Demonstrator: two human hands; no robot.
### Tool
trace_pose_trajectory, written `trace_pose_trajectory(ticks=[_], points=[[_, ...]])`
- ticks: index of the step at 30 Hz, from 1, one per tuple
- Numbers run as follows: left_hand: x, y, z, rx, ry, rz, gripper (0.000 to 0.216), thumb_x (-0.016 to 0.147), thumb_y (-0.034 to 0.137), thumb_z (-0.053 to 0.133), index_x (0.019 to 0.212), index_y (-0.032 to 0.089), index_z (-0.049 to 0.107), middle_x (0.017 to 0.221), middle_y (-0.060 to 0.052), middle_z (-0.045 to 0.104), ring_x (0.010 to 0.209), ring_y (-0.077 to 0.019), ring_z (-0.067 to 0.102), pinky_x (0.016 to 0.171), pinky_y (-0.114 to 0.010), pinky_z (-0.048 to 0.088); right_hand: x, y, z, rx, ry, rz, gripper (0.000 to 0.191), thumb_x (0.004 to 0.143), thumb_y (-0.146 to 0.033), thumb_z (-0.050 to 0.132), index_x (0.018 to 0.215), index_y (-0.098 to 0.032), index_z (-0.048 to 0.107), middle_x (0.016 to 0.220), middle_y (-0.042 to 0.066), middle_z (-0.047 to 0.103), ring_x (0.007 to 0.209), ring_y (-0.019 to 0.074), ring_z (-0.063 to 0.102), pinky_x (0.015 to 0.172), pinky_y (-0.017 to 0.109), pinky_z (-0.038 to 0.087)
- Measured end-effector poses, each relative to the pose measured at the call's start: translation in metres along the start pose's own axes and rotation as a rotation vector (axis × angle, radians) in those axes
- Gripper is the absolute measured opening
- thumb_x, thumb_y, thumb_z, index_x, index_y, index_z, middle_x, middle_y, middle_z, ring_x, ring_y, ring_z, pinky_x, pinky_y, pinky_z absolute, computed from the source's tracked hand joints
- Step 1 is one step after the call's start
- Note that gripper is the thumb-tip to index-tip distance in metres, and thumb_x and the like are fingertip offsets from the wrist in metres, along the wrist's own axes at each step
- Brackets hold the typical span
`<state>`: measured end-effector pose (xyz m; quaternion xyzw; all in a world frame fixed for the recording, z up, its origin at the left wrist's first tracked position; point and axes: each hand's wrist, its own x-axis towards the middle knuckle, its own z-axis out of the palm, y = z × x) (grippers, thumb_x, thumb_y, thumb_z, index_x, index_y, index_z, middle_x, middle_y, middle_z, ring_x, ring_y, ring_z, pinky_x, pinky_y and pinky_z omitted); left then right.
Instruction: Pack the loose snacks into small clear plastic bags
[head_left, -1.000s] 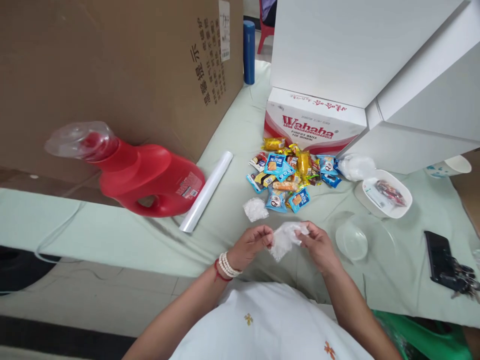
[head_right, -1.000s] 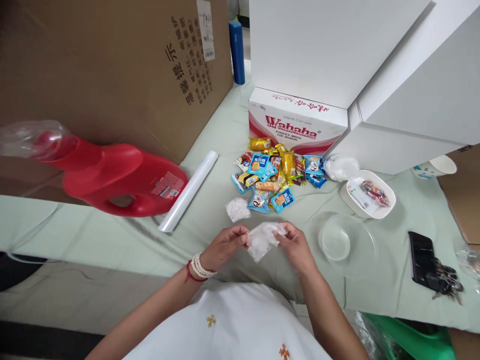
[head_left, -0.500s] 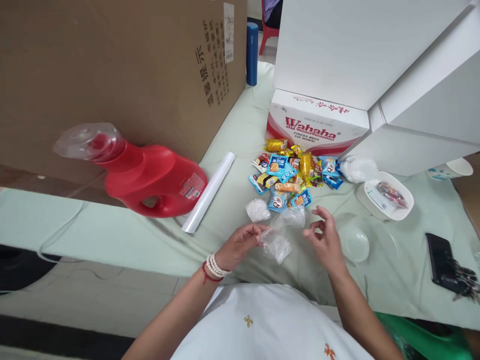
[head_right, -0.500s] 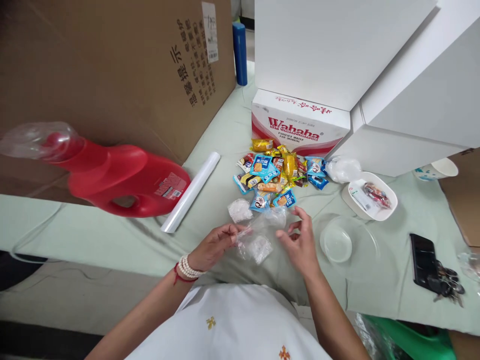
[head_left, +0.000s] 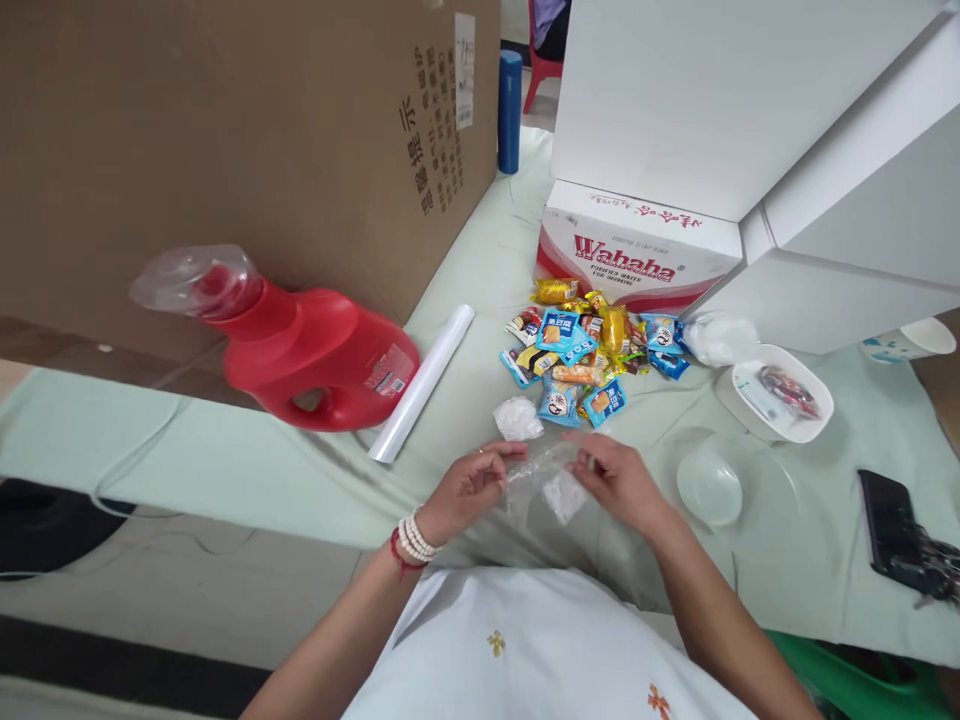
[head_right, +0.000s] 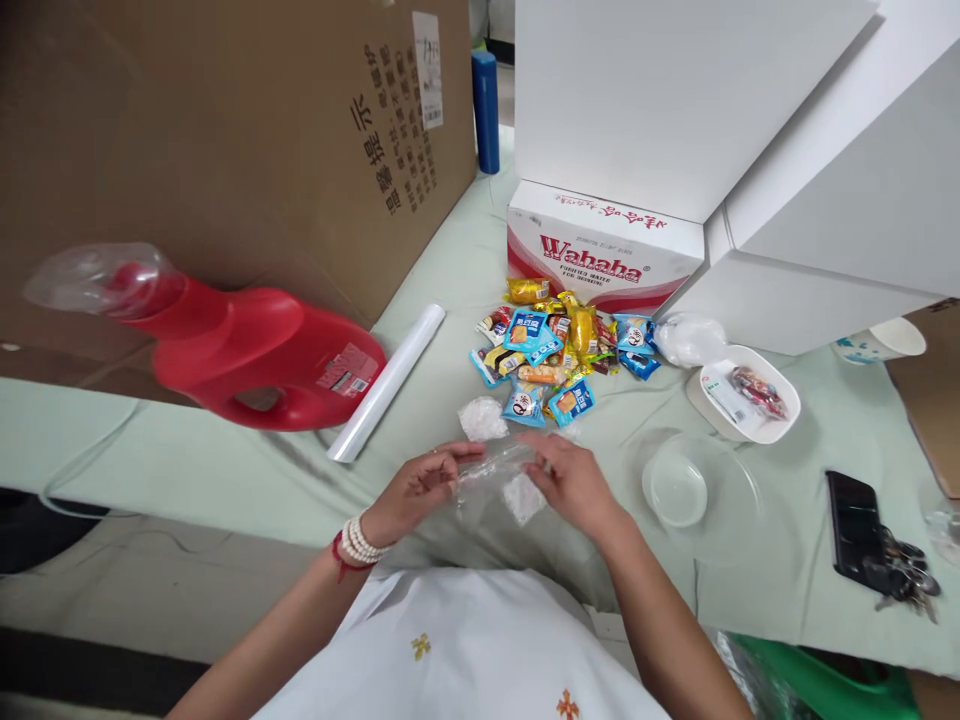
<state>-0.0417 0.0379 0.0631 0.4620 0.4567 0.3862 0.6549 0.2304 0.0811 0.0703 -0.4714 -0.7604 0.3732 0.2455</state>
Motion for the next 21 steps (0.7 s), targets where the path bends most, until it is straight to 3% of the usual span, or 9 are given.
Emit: trace_pose_trajectory(ticks=[2, 5, 8, 11, 14, 17, 21], points=[[-0.003, 0.004, 0.003, 0.117, -0.027, 0.019, 0.018, 0.081, 0.029, 0.071, 0.07, 0.019, 0.06, 0.137, -0.017, 0.063, 0.126, -0.032, 0.059, 0.098, -0.041, 0.049, 0.007, -0.001, 0.013, -0.017, -0.072, -0.048, 0.025, 0.099, -0.033, 0.056, 0.111, -0.028, 0.077, 0.084, 0.005, 0.068, 0.076, 0.0194, 0.064, 0.072, 0.031, 0.05], [-0.007, 0.006, -0.001, 0.288, -0.013, 0.037, 0.018, 0.077, 0.028, 0.077, 0.073, 0.02, 0.062, 0.124, -0.015, 0.066, 0.117, -0.0298, 0.061, 0.099, -0.04, 0.047, 0.006, 0.008, 0.023, -0.019, -0.016, -0.064, 0.029, 0.102, -0.031, 0.05, 0.107, -0.026, 0.078, 0.092, 0.008, 0.071, 0.082, 0.0202, 0.067, 0.075, 0.032, 0.052], [-0.004, 0.007, -0.003, 0.207, 0.072, 0.036, 0.024, 0.081, 0.041, 0.073, 0.085, 0.021, 0.061, 0.117, -0.012, 0.065, 0.111, -0.0278, 0.061, 0.09, -0.036, 0.051, -0.002, 0.013, 0.026, -0.007, 0.035, -0.11, 0.028, 0.102, -0.031, 0.051, 0.111, -0.027, 0.078, 0.103, 0.009, 0.073, 0.091, 0.0213, 0.069, 0.08, 0.034, 0.055], [0.011, 0.009, 0.011, 0.199, 0.184, -0.009, 0.032, 0.092, 0.052, 0.058, 0.097, 0.021, 0.063, 0.106, -0.009, 0.066, 0.103, -0.0252, 0.061, 0.082, -0.033, 0.05, -0.01, 0.006, 0.026, -0.008, 0.045, -0.176, 0.028, 0.1, -0.029, 0.053, 0.112, -0.028, 0.079, 0.108, 0.01, 0.074, 0.097, 0.0235, 0.069, 0.084, 0.036, 0.055], [0.032, 0.007, 0.029, 0.302, 0.125, -0.065, 0.032, 0.084, 0.052, 0.068, 0.086, 0.02, 0.065, 0.083, -0.004, 0.067, 0.079, -0.0202, 0.06, 0.072, -0.03, 0.046, -0.019, -0.001, 0.023, -0.03, 0.029, -0.214, 0.032, 0.101, -0.026, 0.051, 0.117, -0.029, 0.078, 0.112, 0.009, 0.075, 0.098, 0.0229, 0.068, 0.084, 0.036, 0.055], [0.045, -0.003, 0.034, 0.178, 0.081, -0.141, 0.036, 0.083, 0.053, 0.066, 0.071, 0.02, 0.057, 0.06, 0.002, 0.056, 0.059, -0.0147, 0.052, 0.061, -0.028, 0.042, -0.035, 0.003, 0.015, -0.063, 0.086, -0.176, 0.032, 0.1, -0.026, 0.052, 0.117, -0.029, 0.078, 0.111, 0.008, 0.076, 0.093, 0.0216, 0.068, 0.081, 0.035, 0.056], [0.045, -0.013, 0.031, -0.07, 0.286, -0.193, 0.042, 0.078, 0.058, 0.07, 0.078, 0.02, 0.052, 0.071, 0.003, 0.059, 0.064, -0.014, 0.061, 0.063, -0.027, 0.048, -0.061, 0.022, 0.009, -0.064, 0.206, -0.035, 0.026, 0.098, -0.029, 0.056, 0.109, -0.029, 0.08, 0.105, 0.008, 0.076, 0.091, 0.0223, 0.069, 0.077, 0.035, 0.057]])
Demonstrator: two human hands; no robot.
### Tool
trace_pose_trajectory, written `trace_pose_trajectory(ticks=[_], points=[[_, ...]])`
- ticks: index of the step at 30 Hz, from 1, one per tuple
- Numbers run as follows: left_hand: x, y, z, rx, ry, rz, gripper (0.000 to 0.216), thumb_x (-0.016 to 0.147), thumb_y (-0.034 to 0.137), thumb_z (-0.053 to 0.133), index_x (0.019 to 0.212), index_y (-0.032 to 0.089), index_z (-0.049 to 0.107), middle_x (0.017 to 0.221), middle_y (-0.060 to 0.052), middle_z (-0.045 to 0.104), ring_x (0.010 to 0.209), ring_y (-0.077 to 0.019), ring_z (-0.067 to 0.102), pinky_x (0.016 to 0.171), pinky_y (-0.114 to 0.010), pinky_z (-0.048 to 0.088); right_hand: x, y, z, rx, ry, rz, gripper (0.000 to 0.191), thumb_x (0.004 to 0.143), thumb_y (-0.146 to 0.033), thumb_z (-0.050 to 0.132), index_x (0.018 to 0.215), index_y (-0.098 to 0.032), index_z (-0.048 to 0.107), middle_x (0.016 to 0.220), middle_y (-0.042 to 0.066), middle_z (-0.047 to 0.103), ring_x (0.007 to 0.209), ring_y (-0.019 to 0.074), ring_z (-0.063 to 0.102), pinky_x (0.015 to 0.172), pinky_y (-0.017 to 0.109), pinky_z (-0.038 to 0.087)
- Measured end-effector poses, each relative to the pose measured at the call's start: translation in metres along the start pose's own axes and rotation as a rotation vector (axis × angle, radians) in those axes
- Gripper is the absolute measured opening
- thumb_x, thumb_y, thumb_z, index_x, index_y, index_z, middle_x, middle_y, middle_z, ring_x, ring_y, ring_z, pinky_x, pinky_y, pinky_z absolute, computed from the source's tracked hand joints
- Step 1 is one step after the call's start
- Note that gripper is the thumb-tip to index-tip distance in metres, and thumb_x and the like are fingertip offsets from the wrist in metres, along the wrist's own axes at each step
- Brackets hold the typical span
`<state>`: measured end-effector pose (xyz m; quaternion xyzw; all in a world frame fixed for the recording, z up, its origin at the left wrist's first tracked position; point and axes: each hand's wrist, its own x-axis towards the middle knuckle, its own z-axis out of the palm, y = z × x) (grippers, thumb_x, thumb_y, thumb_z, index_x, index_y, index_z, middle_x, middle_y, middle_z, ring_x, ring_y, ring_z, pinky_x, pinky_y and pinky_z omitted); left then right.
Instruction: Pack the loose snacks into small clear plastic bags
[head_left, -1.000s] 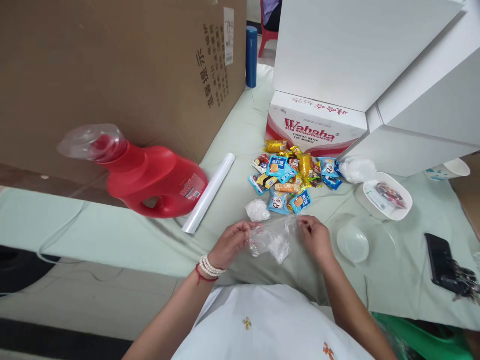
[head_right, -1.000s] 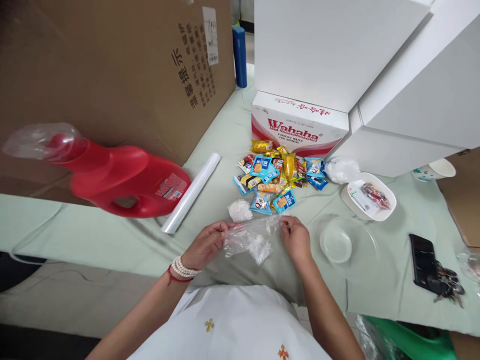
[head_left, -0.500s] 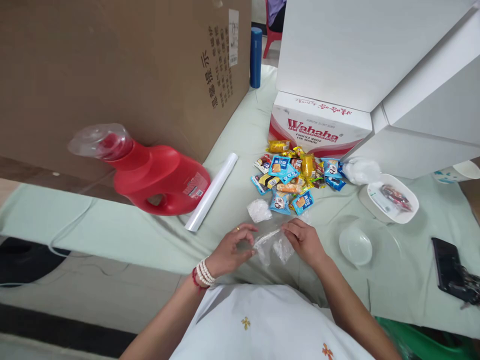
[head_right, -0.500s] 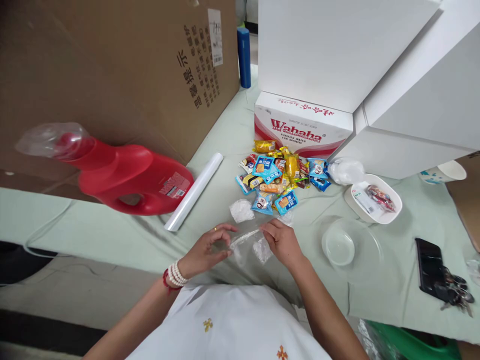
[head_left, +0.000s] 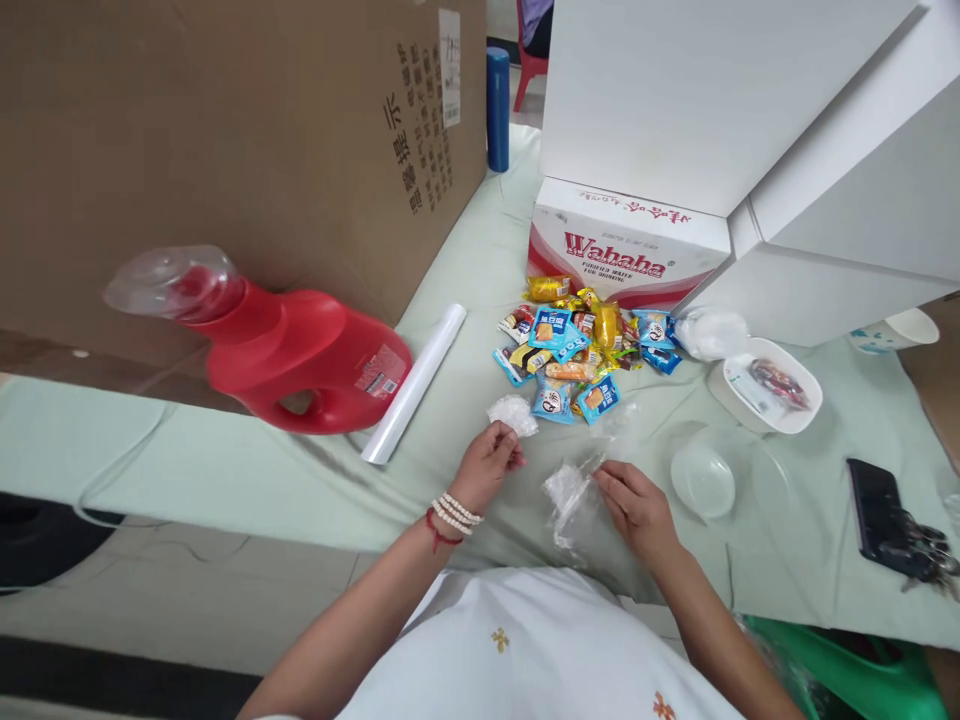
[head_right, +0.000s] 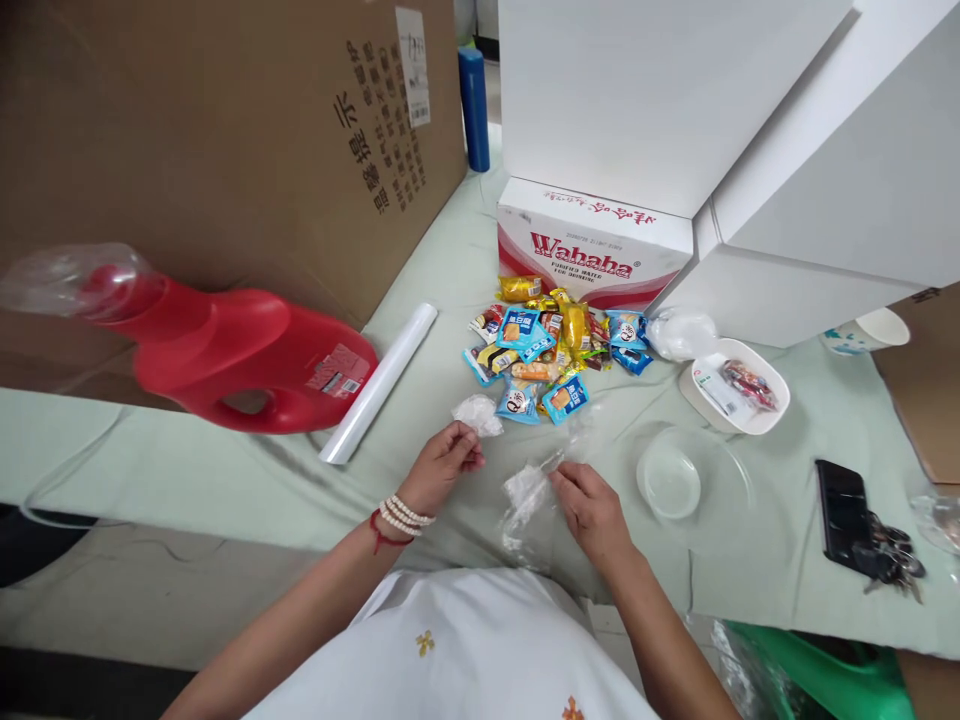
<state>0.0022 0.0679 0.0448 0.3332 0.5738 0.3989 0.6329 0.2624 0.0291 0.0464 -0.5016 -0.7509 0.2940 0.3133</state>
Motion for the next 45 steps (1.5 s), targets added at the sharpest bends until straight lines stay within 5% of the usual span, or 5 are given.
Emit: trace_pose_trajectory(ticks=[9, 19, 25, 36, 45], points=[[-0.022, 0.004, 0.049, 0.054, -0.373, -0.013, 0.045, 0.08, 0.062, 0.07, 0.08, 0.018, 0.061, 0.07, 0.001, 0.059, 0.063, -0.013, 0.055, 0.058, -0.025, 0.044, -0.002, -0.017, 0.007, 0.046, -0.049, -0.101, 0.029, 0.099, -0.026, 0.054, 0.114, -0.03, 0.078, 0.116, 0.009, 0.075, 0.102, 0.0238, 0.069, 0.088, 0.041, 0.058], [-0.013, -0.011, 0.038, -0.426, 0.022, -0.118, 0.052, 0.06, 0.055, 0.088, 0.076, 0.019, 0.053, 0.076, 0.002, 0.063, 0.069, -0.013, 0.06, 0.068, -0.029, 0.052, -0.011, -0.005, -0.005, 0.152, 0.002, 0.082, 0.022, 0.097, -0.034, 0.059, 0.101, -0.028, 0.08, 0.105, 0.009, 0.075, 0.092, 0.0229, 0.07, 0.083, 0.039, 0.059], [-0.025, -0.006, 0.048, -0.299, -0.091, 0.071, 0.044, 0.081, 0.06, 0.073, 0.081, 0.02, 0.055, 0.073, 0.002, 0.061, 0.068, -0.0122, 0.056, 0.068, -0.027, 0.048, 0.007, -0.019, 0.002, 0.703, 0.049, 0.61, 0.046, 0.09, -0.06, 0.066, 0.12, -0.025, 0.07, 0.113, 0.01, 0.074, 0.1, 0.0252, 0.07, 0.084, 0.039, 0.059], [-0.03, -0.001, 0.048, -0.133, -0.045, 0.1, 0.039, 0.081, 0.052, 0.073, 0.07, 0.019, 0.056, 0.069, 0.001, 0.058, 0.069, -0.0142, 0.051, 0.067, -0.027, 0.042, 0.064, -0.048, 0.039, 1.262, 0.003, 0.784, 0.038, 0.067, -0.038, 0.089, 0.093, -0.019, 0.069, 0.091, 0.005, 0.074, 0.067, 0.0152, 0.062, 0.06, 0.026, 0.05], [-0.019, -0.017, 0.017, -0.219, 0.207, 0.026, 0.052, 0.087, 0.07, 0.06, 0.073, 0.023, 0.043, 0.061, 0.007, 0.035, 0.051, -0.0094, 0.029, 0.046, -0.024, 0.024, 0.037, -0.015, 0.01, 1.262, -0.056, 0.892, 0.04, 0.06, -0.028, 0.097, 0.092, -0.019, 0.075, 0.062, -0.007, 0.048, 0.051, 0.0042, 0.027, 0.047, 0.018, 0.026]])
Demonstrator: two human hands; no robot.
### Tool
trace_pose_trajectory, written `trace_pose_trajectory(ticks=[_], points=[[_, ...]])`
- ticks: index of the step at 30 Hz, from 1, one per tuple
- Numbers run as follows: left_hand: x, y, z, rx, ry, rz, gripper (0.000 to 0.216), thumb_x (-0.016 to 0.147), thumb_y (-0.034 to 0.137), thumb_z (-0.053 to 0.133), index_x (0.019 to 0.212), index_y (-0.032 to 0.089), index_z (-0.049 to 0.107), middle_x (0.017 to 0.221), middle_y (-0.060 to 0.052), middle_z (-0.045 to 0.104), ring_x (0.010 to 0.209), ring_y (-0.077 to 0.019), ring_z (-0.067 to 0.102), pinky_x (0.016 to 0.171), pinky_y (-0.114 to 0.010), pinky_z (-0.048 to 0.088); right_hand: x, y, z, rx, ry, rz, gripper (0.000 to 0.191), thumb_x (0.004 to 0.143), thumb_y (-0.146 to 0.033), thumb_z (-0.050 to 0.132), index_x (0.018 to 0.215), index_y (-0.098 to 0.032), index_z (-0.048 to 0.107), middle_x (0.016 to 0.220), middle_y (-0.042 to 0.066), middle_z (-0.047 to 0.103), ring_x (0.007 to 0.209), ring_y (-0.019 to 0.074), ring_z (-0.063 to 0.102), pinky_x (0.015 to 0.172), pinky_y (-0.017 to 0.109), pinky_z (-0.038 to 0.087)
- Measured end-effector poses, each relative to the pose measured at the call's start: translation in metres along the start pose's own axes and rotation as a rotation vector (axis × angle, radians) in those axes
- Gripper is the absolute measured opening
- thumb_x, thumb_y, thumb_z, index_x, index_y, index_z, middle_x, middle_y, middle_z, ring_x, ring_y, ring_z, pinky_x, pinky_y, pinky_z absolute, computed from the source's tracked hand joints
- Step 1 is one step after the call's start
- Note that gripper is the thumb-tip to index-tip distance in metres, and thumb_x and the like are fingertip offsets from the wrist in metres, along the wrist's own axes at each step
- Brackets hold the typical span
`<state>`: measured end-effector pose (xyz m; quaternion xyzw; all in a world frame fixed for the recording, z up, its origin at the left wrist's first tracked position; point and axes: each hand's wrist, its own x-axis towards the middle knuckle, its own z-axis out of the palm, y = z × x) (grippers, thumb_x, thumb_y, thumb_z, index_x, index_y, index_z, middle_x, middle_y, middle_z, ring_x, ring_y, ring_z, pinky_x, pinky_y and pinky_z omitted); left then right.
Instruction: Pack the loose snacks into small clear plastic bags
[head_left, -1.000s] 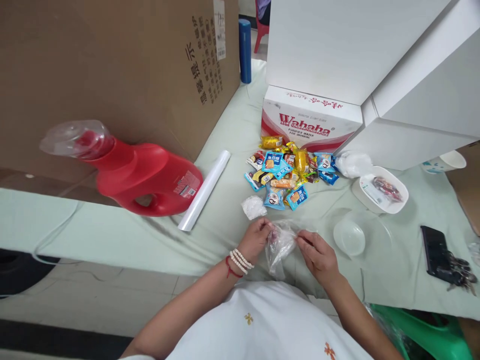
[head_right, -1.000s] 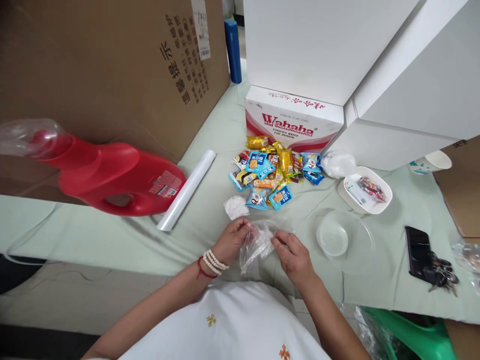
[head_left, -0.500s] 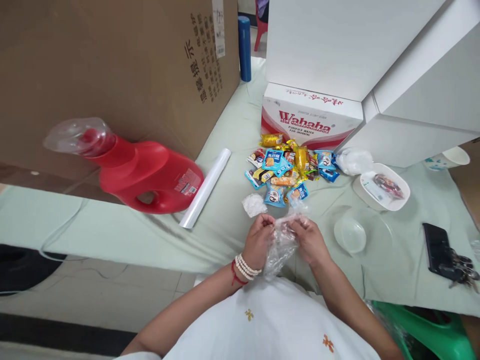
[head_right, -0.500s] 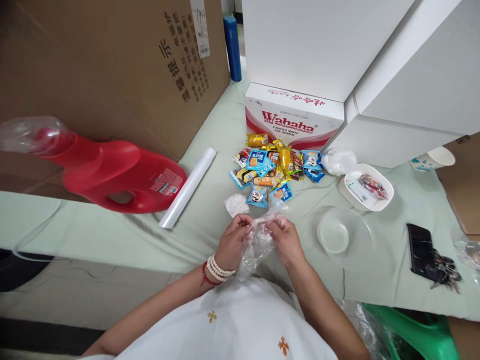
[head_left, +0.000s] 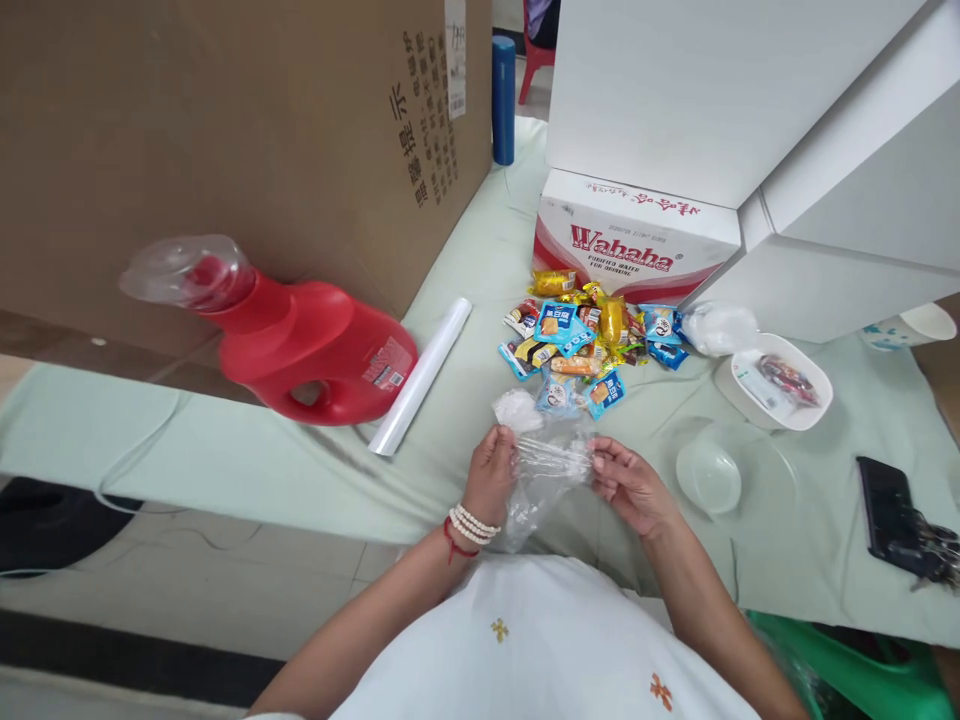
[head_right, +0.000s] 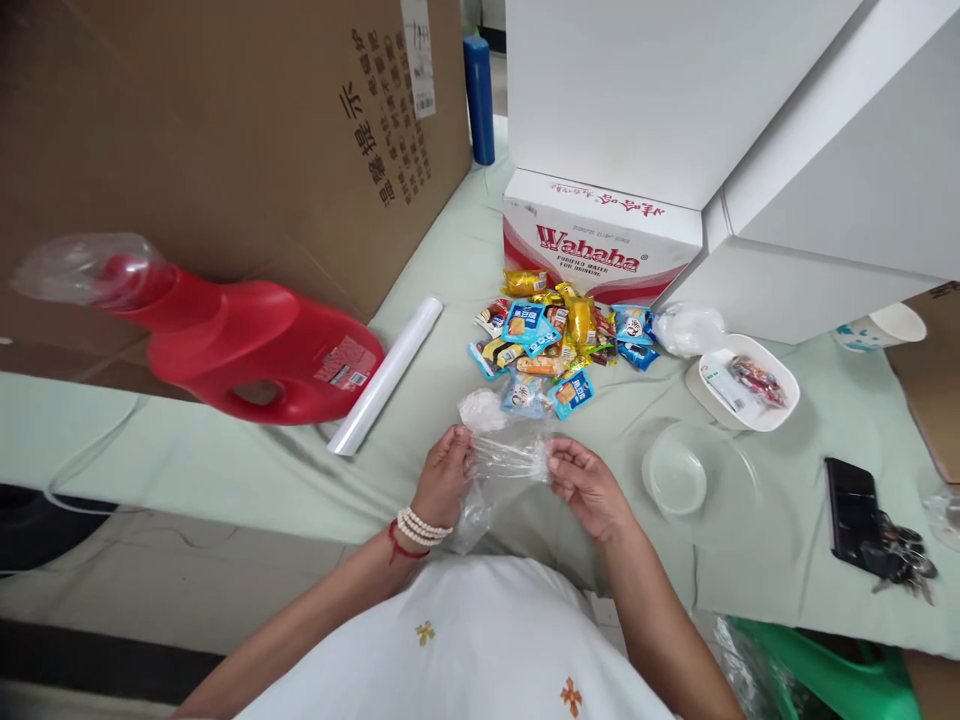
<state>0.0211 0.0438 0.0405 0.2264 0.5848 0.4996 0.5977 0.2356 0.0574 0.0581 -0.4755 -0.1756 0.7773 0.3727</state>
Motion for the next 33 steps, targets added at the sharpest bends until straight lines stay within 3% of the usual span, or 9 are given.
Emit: trace_pose_trajectory(ticks=[4, 8, 14, 17, 20, 23, 26, 29, 33], points=[[-0.001, 0.004, -0.015, 0.042, -0.109, -0.09, 0.055, 0.079, 0.072, 0.068, 0.073, 0.02, 0.052, 0.058, 0.007, 0.036, 0.05, -0.0072, 0.028, 0.045, -0.022, 0.021, -0.01, 0.001, -0.017, 0.025, -0.006, -0.078, 0.028, 0.067, -0.032, 0.094, 0.082, -0.019, 0.074, 0.062, -0.005, 0.046, 0.057, 0.0062, 0.037, 0.053, 0.018, 0.035], [-0.009, 0.012, -0.016, 0.063, -0.22, -0.099, 0.055, 0.07, 0.067, 0.08, 0.074, 0.017, 0.056, 0.06, 0.005, 0.052, 0.046, -0.0046, 0.032, 0.042, -0.02, 0.021, -0.011, 0.007, -0.004, -0.016, -0.025, -0.085, 0.035, 0.075, -0.048, 0.087, 0.092, -0.021, 0.074, 0.09, 0.004, 0.067, 0.081, 0.0144, 0.06, 0.073, 0.027, 0.052], [-0.025, 0.022, -0.008, -0.006, -0.307, -0.121, 0.067, 0.085, 0.077, 0.056, 0.117, 0.019, 0.066, 0.083, -0.006, 0.075, 0.034, -0.0093, 0.044, 0.032, -0.025, 0.026, -0.009, 0.02, 0.031, -0.043, 0.022, -0.121, 0.064, 0.074, -0.063, 0.083, 0.124, -0.028, 0.067, 0.126, 0.008, 0.069, 0.11, 0.0245, 0.065, 0.09, 0.038, 0.055], [-0.027, 0.019, -0.006, 0.002, -0.332, -0.118, 0.076, 0.088, 0.079, 0.049, 0.129, 0.016, 0.065, 0.084, -0.01, 0.075, 0.035, -0.0111, 0.047, 0.032, -0.026, 0.029, -0.004, 0.022, 0.043, -0.015, -0.124, -0.019, 0.062, 0.072, -0.055, 0.087, 0.124, -0.026, 0.068, 0.117, 0.009, 0.072, 0.1, 0.0241, 0.069, 0.079, 0.035, 0.055], [-0.022, 0.012, -0.007, 0.014, -0.183, -0.065, 0.074, 0.091, 0.077, 0.046, 0.127, 0.016, 0.067, 0.077, -0.008, 0.072, 0.039, -0.0111, 0.047, 0.035, -0.024, 0.033, 0.004, 0.021, 0.045, 0.006, -0.06, 0.004, 0.046, 0.062, -0.038, 0.095, 0.099, -0.021, 0.074, 0.089, 0.003, 0.072, 0.075, 0.0158, 0.064, 0.062, 0.025, 0.048], [-0.014, 0.003, -0.011, 0.053, 0.028, -0.004, 0.067, 0.09, 0.077, 0.048, 0.105, 0.015, 0.071, 0.063, -0.002, 0.063, 0.04, -0.0106, 0.044, 0.036, -0.023, 0.032, 0.008, 0.02, 0.041, 0.023, 0.044, -0.021, 0.038, 0.059, -0.033, 0.096, 0.082, -0.019, 0.07, 0.068, -0.005, 0.059, 0.055, 0.0067, 0.044, 0.049, 0.02, 0.033], [-0.011, -0.002, -0.014, 0.076, 0.081, 0.01, 0.062, 0.09, 0.076, 0.049, 0.083, 0.017, 0.067, 0.055, 0.001, 0.052, 0.041, -0.0108, 0.042, 0.037, -0.023, 0.03, 0.006, 0.019, 0.036, -0.033, 0.045, -0.035, 0.04, 0.059, -0.037, 0.095, 0.082, -0.019, 0.067, 0.065, -0.007, 0.05, 0.052, 0.005, 0.034, 0.048, 0.02, 0.028], [-0.013, 0.001, -0.015, 0.097, 0.093, 0.061, 0.061, 0.091, 0.075, 0.049, 0.081, 0.018, 0.067, 0.051, 0.005, 0.042, 0.041, -0.0105, 0.037, 0.039, -0.024, 0.029, -0.001, 0.019, 0.029, -0.19, 0.184, -0.21, 0.044, 0.064, -0.045, 0.091, 0.09, -0.02, 0.065, 0.073, -0.005, 0.055, 0.056, 0.0076, 0.038, 0.051, 0.022, 0.032], [-0.019, 0.008, -0.014, 0.225, 0.064, 0.173, 0.066, 0.095, 0.073, 0.042, 0.109, 0.016, 0.073, 0.052, 0.006, 0.042, 0.044, -0.0119, 0.04, 0.045, -0.025, 0.035, -0.015, 0.014, 0.027, -0.36, 0.394, -0.464, 0.038, 0.079, -0.051, 0.08, 0.094, -0.022, 0.061, 0.071, -0.006, 0.049, 0.056, 0.0087, 0.035, 0.049, 0.023, 0.029]])
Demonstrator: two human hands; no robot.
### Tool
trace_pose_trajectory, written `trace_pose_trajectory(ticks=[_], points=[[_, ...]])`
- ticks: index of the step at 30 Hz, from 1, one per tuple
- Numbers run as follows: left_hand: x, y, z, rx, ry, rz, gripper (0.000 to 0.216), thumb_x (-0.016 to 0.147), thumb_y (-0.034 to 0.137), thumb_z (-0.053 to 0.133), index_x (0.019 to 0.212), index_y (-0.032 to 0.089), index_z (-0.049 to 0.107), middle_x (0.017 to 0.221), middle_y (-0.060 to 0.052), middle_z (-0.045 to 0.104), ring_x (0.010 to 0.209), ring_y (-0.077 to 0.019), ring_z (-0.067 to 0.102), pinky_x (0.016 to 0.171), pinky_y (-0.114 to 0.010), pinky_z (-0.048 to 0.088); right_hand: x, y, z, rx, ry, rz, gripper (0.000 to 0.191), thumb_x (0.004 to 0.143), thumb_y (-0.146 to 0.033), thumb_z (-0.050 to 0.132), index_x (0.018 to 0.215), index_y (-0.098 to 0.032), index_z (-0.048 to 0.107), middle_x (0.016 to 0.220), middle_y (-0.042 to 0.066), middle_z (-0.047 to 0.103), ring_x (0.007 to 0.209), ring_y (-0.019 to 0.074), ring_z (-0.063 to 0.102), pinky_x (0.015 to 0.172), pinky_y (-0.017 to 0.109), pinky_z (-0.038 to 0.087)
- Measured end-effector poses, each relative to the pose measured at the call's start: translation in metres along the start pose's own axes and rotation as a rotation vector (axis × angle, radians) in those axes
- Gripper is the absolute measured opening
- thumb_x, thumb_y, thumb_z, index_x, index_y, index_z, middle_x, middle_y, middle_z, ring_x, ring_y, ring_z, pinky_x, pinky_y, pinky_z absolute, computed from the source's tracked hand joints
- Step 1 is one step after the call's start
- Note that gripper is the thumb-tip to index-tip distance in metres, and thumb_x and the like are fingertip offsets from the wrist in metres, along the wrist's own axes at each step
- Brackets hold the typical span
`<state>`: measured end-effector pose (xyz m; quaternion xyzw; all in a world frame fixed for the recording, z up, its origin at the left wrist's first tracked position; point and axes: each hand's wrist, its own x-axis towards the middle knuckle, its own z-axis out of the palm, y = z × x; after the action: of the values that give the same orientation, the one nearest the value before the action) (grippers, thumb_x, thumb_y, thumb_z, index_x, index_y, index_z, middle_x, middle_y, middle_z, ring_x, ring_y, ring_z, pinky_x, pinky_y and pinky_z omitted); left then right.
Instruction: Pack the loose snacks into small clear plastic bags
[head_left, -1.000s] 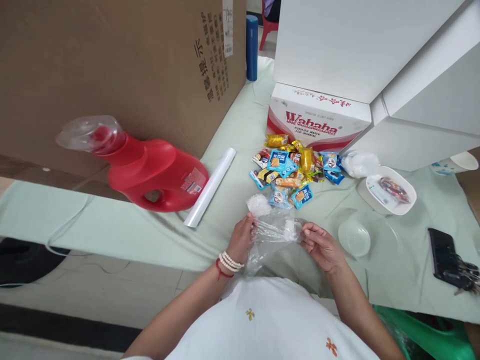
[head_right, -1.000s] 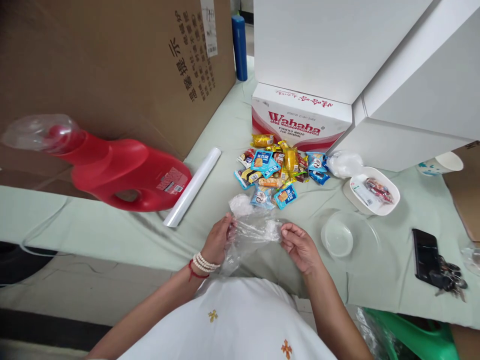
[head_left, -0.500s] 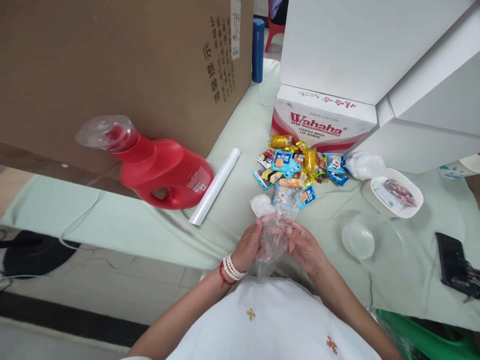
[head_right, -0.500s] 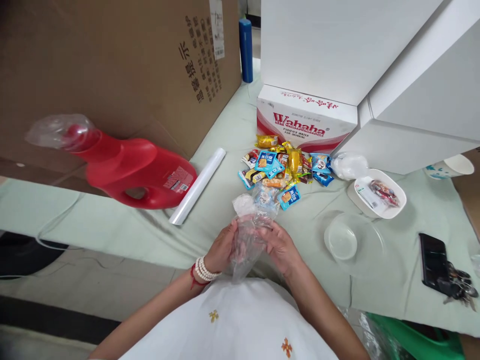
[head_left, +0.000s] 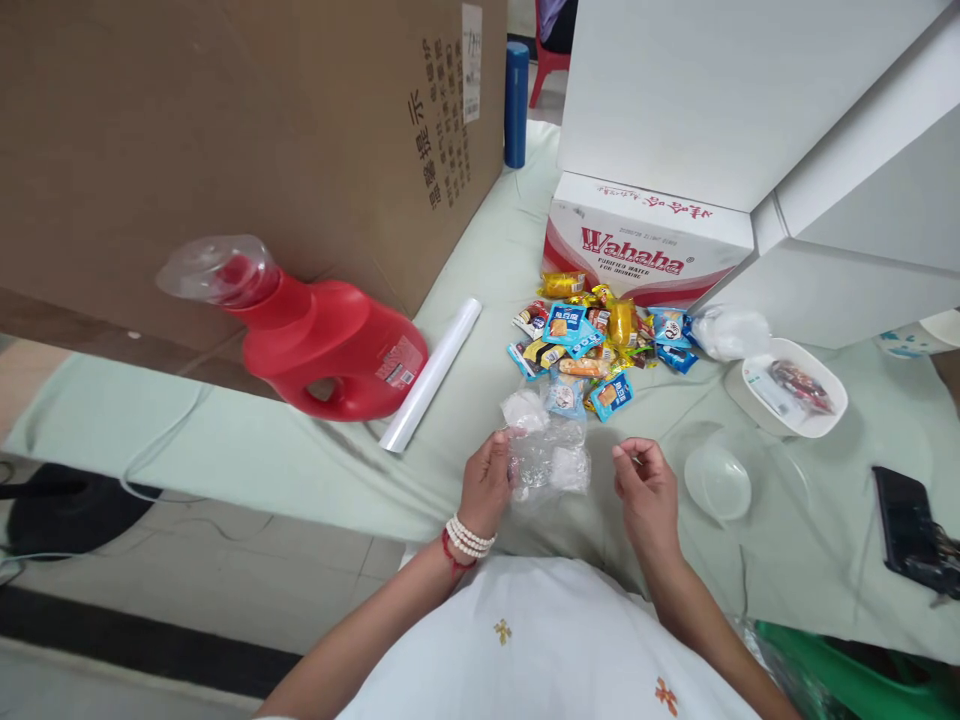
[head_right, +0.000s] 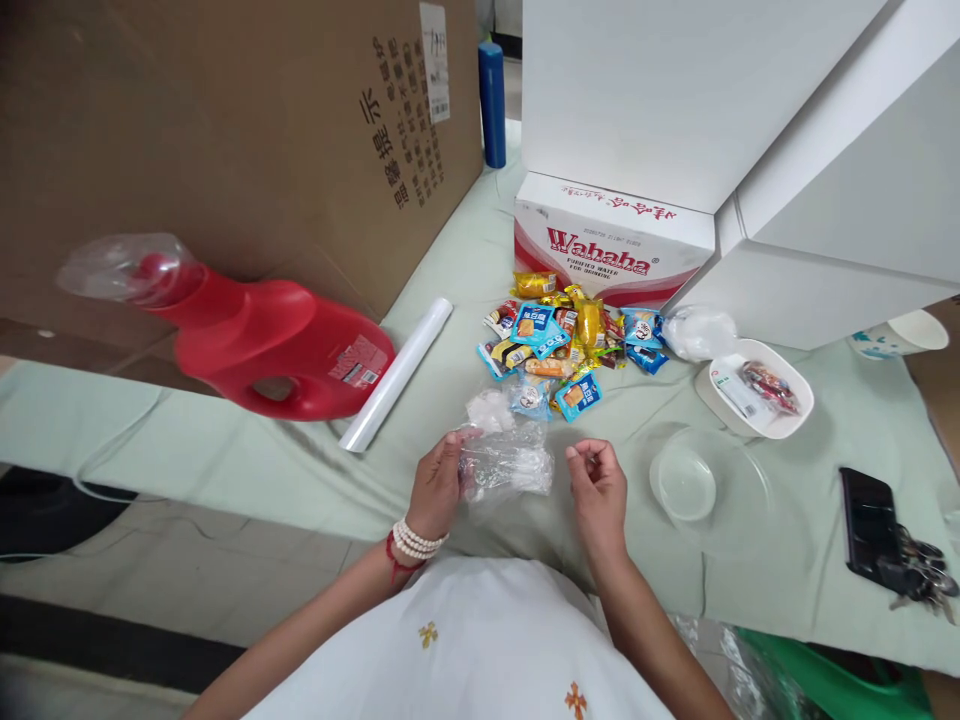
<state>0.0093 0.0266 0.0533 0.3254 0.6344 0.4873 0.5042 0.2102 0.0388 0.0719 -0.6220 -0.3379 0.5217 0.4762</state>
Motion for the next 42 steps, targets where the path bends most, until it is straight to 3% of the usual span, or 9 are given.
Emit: trace_pose_trajectory(ticks=[8, 12, 21, 25, 29, 32, 35, 39, 42], points=[[-0.011, -0.006, 0.004, 0.392, -0.13, 0.419, 0.057, 0.103, 0.058, 0.037, 0.123, 0.019, 0.074, 0.094, -0.01, 0.074, 0.084, -0.0212, 0.067, 0.079, -0.033, 0.051, 0.017, -0.022, 0.053, 0.058, -0.304, 0.192, 0.053, 0.074, -0.07, 0.073, 0.088, -0.021, 0.058, 0.063, -0.007, 0.046, 0.047, 0.0063, 0.029, 0.04, 0.021, 0.016], [-0.009, -0.005, -0.001, 0.273, -0.078, 0.275, 0.056, 0.103, 0.057, 0.038, 0.116, 0.019, 0.076, 0.079, -0.005, 0.069, 0.071, -0.0178, 0.063, 0.069, -0.03, 0.049, 0.027, -0.019, 0.062, 0.092, -0.36, 0.194, 0.045, 0.068, -0.057, 0.081, 0.081, -0.021, 0.058, 0.055, -0.01, 0.035, 0.046, 0.0052, 0.025, 0.04, 0.019, 0.015], [0.023, 0.01, -0.026, -0.227, 0.154, -0.09, 0.051, 0.088, 0.066, 0.059, 0.091, 0.016, 0.068, 0.059, 0.001, 0.055, 0.044, -0.0105, 0.044, 0.039, -0.022, 0.033, 0.018, -0.01, -0.014, 0.146, -0.329, 0.265, 0.041, 0.071, -0.052, 0.085, 0.082, -0.021, 0.06, 0.064, -0.007, 0.045, 0.047, 0.0051, 0.026, 0.04, 0.019, 0.018], [0.032, 0.014, -0.043, -0.149, 0.154, -0.092, 0.046, 0.088, 0.064, 0.059, 0.088, 0.018, 0.066, 0.051, 0.004, 0.045, 0.034, -0.0073, 0.027, 0.033, -0.022, 0.016, 0.019, 0.011, -0.048, -0.28, -0.246, -0.026, 0.034, 0.081, -0.053, 0.076, 0.097, -0.023, 0.069, 0.083, 0.002, 0.061, 0.058, 0.0122, 0.045, 0.053, 0.026, 0.041], [0.027, 0.017, -0.052, -0.121, 0.123, -0.065, 0.049, 0.09, 0.064, 0.058, 0.096, 0.017, 0.07, 0.05, 0.005, 0.044, 0.035, -0.0085, 0.029, 0.032, -0.022, 0.018, 0.018, 0.029, -0.032, -0.795, -0.367, -0.358, 0.054, 0.085, -0.041, 0.072, 0.136, -0.027, 0.06, 0.136, 0.011, 0.058, 0.107, 0.0269, 0.062, 0.083, 0.038, 0.054], [0.014, 0.024, -0.051, -0.127, 0.118, -0.026, 0.057, 0.092, 0.068, 0.055, 0.109, 0.016, 0.071, 0.052, 0.006, 0.044, 0.038, -0.0075, 0.03, 0.033, -0.02, 0.019, 0.022, 0.032, -0.015, -1.063, -0.466, -0.385, 0.043, 0.094, -0.031, 0.058, 0.137, -0.028, 0.06, 0.134, 0.011, 0.061, 0.119, 0.0299, 0.061, 0.089, 0.039, 0.053], [0.001, 0.032, -0.048, -0.163, 0.15, 0.003, 0.061, 0.093, 0.068, 0.054, 0.121, 0.016, 0.07, 0.055, 0.006, 0.045, 0.041, -0.0067, 0.029, 0.034, -0.018, 0.02, 0.032, 0.016, -0.029, -1.212, -0.294, -0.357, 0.04, 0.099, -0.027, 0.044, 0.135, -0.024, 0.063, 0.128, 0.015, 0.063, 0.106, 0.0295, 0.066, 0.085, 0.04, 0.052], [-0.012, 0.033, -0.037, -0.192, 0.185, 0.049, 0.064, 0.092, 0.068, 0.056, 0.129, 0.018, 0.068, 0.061, 0.005, 0.047, 0.048, -0.0074, 0.037, 0.039, -0.017, 0.027, 0.036, -0.024, -0.065, -1.057, 0.096, -0.363, 0.059, 0.093, -0.044, 0.058, 0.146, -0.018, 0.053, 0.141, 0.021, 0.055, 0.085, 0.026, 0.065, 0.08, 0.042, 0.051], [-0.02, 0.027, -0.02, -0.189, 0.162, 0.052, 0.066, 0.093, 0.07, 0.053, 0.134, 0.019, 0.066, 0.063, 0.004, 0.049, 0.05, -0.0083, 0.04, 0.041, -0.018, 0.031, 0.02, -0.037, -0.053, -0.669, -0.12, -0.176, 0.052, 0.092, -0.063, 0.056, 0.118, -0.021, 0.071, 0.106, 0.013, 0.071, 0.074, 0.0224, 0.06, 0.069, 0.037, 0.051]])
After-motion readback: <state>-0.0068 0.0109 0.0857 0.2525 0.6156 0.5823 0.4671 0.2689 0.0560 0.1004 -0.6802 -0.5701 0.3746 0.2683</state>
